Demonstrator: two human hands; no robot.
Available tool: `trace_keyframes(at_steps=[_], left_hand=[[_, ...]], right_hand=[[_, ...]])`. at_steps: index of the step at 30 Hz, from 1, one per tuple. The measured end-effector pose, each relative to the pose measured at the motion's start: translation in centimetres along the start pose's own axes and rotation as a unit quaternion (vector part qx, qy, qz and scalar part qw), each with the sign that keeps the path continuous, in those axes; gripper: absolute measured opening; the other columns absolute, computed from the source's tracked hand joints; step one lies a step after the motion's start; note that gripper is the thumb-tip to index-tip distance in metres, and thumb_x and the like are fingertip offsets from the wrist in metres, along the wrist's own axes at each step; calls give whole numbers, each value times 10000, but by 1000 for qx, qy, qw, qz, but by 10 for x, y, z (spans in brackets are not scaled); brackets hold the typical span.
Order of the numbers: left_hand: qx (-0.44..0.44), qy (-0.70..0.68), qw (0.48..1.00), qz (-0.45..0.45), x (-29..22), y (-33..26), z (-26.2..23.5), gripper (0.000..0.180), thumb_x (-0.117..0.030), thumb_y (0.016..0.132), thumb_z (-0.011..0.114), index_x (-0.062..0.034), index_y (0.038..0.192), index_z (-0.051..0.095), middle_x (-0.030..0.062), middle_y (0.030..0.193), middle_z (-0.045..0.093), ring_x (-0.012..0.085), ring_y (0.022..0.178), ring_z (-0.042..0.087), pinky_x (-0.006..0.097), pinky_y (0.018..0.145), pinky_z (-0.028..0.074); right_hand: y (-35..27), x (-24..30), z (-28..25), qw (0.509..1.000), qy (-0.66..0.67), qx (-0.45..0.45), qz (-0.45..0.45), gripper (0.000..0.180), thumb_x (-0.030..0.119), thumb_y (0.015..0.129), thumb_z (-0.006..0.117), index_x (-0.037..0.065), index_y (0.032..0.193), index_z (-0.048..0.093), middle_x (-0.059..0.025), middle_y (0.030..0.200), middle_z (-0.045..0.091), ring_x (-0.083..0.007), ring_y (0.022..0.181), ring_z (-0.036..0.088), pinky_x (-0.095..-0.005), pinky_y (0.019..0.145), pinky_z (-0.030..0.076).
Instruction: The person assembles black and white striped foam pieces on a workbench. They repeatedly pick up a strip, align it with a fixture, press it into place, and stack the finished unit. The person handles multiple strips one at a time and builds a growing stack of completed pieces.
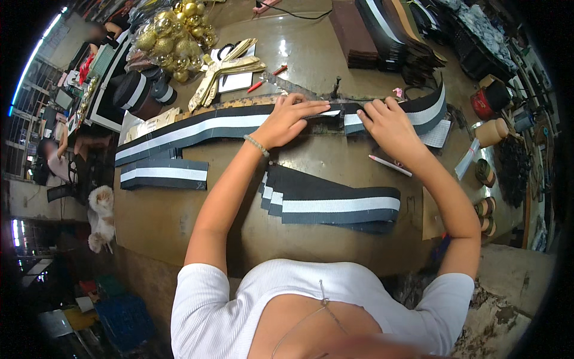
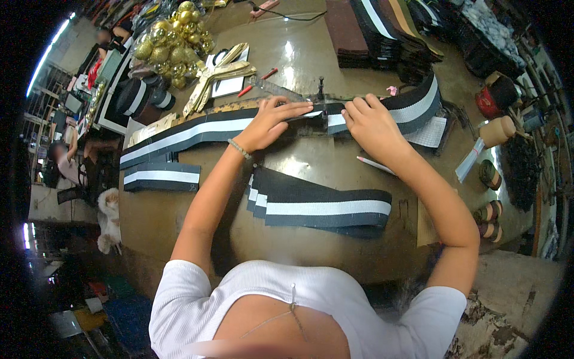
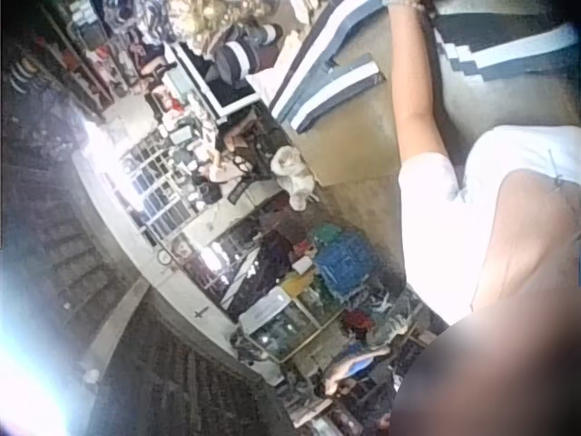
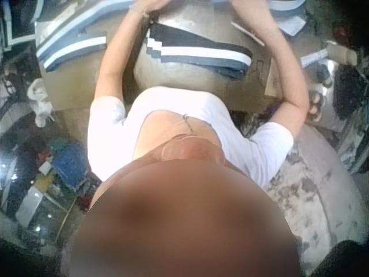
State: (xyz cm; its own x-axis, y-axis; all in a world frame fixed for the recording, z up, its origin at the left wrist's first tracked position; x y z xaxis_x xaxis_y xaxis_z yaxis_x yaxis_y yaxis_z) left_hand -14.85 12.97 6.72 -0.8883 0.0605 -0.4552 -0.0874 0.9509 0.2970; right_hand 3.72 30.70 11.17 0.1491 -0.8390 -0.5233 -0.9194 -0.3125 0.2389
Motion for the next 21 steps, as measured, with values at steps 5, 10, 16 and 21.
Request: trace_keyframes(at_steps=[5, 10, 16, 21], left_hand=[[3, 4, 1000, 1, 3, -2, 4, 662, -35, 801, 498, -221, 1435, 544, -45, 1521, 501, 300, 1205, 463, 443, 1041, 292], [-11, 8, 1000, -18, 3, -9, -2, 690, -61, 779, 436, -215, 1443, 539, 10, 1511, 507, 322, 1244, 440, 434, 1106, 267], [-144, 51, 988, 17, -5, -2, -32, 679, -157, 830, 487, -202, 1508, 466, 121, 1218, 551, 285, 1152, 469, 434, 1022, 308], [-228, 43, 973, 14, -30, 1, -64, 747, -149, 789, 553, -187, 1526, 435, 161, 1207, 515, 336, 1115, 482, 418, 1024, 343]], right_hand=[[0, 8, -2, 998, -20, 46, 29, 278, 170, 836, 636, 31, 1056, 732, -36, 954, 602, -203, 1018, 554, -352, 943, 410], [-8, 12, -97, 969, 38, 140, 201, 376, 81, 821, 608, 83, 1186, 701, -89, 1146, 627, -254, 1149, 556, -431, 1008, 373], [-41, 82, -188, 963, 166, 30, 212, 507, 137, 799, 701, 217, 1298, 661, -84, 1215, 596, -264, 1153, 538, -478, 986, 342], [-17, 177, -67, 932, 341, 57, 113, 696, 430, 837, 733, 268, 1465, 481, -157, 1525, 386, -376, 1385, 383, -585, 1129, 278]])
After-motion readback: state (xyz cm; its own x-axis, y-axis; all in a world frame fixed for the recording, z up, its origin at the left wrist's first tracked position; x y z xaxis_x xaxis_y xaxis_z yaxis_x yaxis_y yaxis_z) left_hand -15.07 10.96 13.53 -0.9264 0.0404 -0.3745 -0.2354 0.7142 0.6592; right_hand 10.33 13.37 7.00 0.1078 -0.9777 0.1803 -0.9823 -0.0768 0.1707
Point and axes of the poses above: each hand's wrist, its own y-axis towards the middle knuckle, its own z-axis out of the palm, x = y × z, the point moved 3 cm from there along y, towards the middle knuckle
